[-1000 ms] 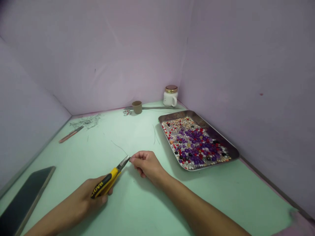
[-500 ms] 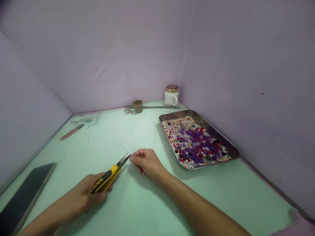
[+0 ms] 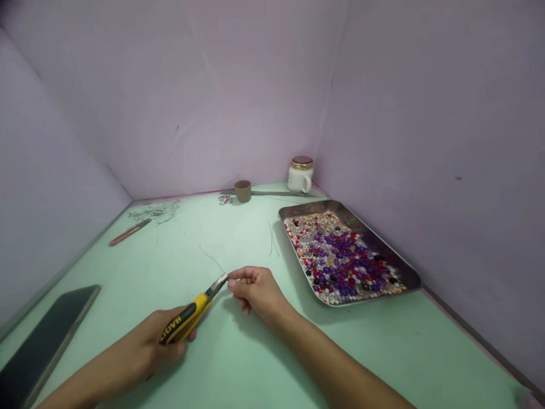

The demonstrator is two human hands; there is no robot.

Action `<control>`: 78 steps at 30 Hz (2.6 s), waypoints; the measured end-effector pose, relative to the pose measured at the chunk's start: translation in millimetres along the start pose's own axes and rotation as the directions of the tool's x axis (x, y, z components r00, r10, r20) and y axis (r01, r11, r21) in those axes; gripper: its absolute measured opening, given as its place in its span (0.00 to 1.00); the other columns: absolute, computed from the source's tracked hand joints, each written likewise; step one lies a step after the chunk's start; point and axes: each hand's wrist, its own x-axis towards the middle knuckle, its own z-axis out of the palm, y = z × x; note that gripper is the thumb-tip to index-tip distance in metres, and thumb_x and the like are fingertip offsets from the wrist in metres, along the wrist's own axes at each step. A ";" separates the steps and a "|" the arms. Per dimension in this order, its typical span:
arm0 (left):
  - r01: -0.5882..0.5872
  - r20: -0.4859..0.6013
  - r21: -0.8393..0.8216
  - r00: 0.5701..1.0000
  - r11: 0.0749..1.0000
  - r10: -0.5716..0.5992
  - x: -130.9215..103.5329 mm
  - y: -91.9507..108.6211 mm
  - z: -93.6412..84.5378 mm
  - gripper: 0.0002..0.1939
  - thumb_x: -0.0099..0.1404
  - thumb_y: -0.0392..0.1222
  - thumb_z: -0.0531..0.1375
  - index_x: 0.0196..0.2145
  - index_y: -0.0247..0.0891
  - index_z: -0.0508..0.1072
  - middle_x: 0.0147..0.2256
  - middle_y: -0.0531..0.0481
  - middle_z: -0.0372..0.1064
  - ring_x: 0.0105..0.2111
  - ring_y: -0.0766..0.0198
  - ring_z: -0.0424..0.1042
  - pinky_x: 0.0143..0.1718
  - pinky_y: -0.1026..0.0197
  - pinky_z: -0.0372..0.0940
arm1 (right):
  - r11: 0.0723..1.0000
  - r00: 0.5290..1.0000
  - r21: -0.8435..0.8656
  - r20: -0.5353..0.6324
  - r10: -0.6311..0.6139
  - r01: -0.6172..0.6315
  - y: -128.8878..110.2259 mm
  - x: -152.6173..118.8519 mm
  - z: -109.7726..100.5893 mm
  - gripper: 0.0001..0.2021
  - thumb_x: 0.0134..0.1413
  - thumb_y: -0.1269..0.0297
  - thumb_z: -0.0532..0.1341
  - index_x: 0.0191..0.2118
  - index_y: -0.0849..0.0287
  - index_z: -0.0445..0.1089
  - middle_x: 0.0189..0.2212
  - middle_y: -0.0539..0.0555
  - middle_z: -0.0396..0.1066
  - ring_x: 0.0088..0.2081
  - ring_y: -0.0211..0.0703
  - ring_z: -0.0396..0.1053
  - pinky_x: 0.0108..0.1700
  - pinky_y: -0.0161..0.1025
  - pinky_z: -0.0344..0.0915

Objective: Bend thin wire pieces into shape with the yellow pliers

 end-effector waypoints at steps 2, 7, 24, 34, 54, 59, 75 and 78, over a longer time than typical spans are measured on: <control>-0.001 -0.003 0.002 1.000 1.000 0.001 0.0 0.4 -0.2 0.05 0.52 0.32 0.49 0.29 0.37 0.62 0.23 0.58 0.54 0.23 0.69 0.54 0.24 0.67 0.51 | 1.000 1.000 0.014 -0.003 0.007 -0.007 -0.6 -0.4 0.4 0.13 0.35 0.64 0.65 0.30 0.64 0.68 0.12 0.42 0.58 0.12 0.27 0.52 0.12 0.28 0.48; 0.006 -0.006 -0.016 1.000 1.000 -0.006 0.4 -4.4 0.8 0.04 0.53 0.33 0.50 0.28 0.38 0.62 0.22 0.59 0.54 0.23 0.69 0.55 0.24 0.67 0.52 | 0.999 0.998 0.024 -0.030 0.046 -0.045 -3.2 -2.1 1.5 0.11 0.34 0.66 0.65 0.29 0.64 0.67 0.12 0.43 0.58 0.13 0.26 0.51 0.12 0.28 0.44; -0.093 -0.051 0.010 0.994 0.996 0.093 2.2 -14.1 5.0 0.05 0.52 0.31 0.48 0.28 0.38 0.60 0.26 0.57 0.58 0.28 0.66 0.56 0.29 0.66 0.54 | 0.999 0.999 0.029 -0.008 0.034 -0.033 -4.1 -2.1 0.9 0.11 0.34 0.65 0.65 0.28 0.64 0.66 0.13 0.43 0.57 0.12 0.25 0.51 0.12 0.27 0.43; -0.102 -0.029 -0.045 0.994 0.994 0.101 1.8 -13.4 4.2 0.05 0.53 0.32 0.49 0.29 0.39 0.60 0.27 0.57 0.58 0.29 0.66 0.57 0.30 0.66 0.55 | 0.999 0.999 0.014 0.000 0.041 -0.041 -3.4 -1.0 -0.8 0.12 0.33 0.65 0.65 0.28 0.64 0.66 0.12 0.42 0.58 0.12 0.25 0.50 0.11 0.27 0.44; -0.026 -0.204 0.089 0.978 0.996 0.044 0.0 -6.0 3.9 0.20 0.57 0.36 0.50 0.48 0.38 0.60 0.43 0.48 0.66 0.41 0.57 0.63 0.43 0.61 0.57 | 0.996 0.994 -0.075 0.090 0.060 -0.053 -7.5 -2.5 -8.8 0.12 0.41 0.59 0.62 0.27 0.64 0.67 0.16 0.46 0.62 0.14 0.26 0.56 0.12 0.26 0.49; -0.047 -0.228 0.077 0.972 0.996 0.063 2.4 -12.2 4.9 0.18 0.56 0.36 0.50 0.46 0.39 0.60 0.38 0.50 0.66 0.40 0.57 0.63 0.42 0.61 0.56 | 0.987 0.997 -0.163 0.068 0.029 -0.018 -9.9 -1.1 -9.4 0.10 0.38 0.62 0.62 0.27 0.64 0.67 0.16 0.46 0.62 0.15 0.27 0.56 0.13 0.26 0.50; -0.068 -0.110 -0.002 0.992 0.998 0.068 -0.2 -7.7 -0.6 0.02 0.55 0.34 0.50 0.28 0.38 0.59 0.27 0.56 0.58 0.29 0.65 0.57 0.32 0.65 0.55 | 0.984 0.998 -0.171 0.015 -0.053 0.055 -8.2 -0.7 -6.8 0.08 0.36 0.63 0.62 0.22 0.62 0.63 0.12 0.43 0.56 0.14 0.28 0.52 0.12 0.27 0.46; -0.053 -0.103 0.009 0.993 0.999 0.054 1.3 -6.8 -0.9 0.03 0.54 0.34 0.50 0.29 0.38 0.60 0.27 0.56 0.58 0.29 0.65 0.58 0.31 0.65 0.54 | 0.985 0.999 -0.170 0.002 -0.032 0.032 -8.4 -1.0 -6.6 0.07 0.36 0.65 0.61 0.22 0.62 0.63 0.12 0.43 0.55 0.14 0.27 0.51 0.12 0.26 0.44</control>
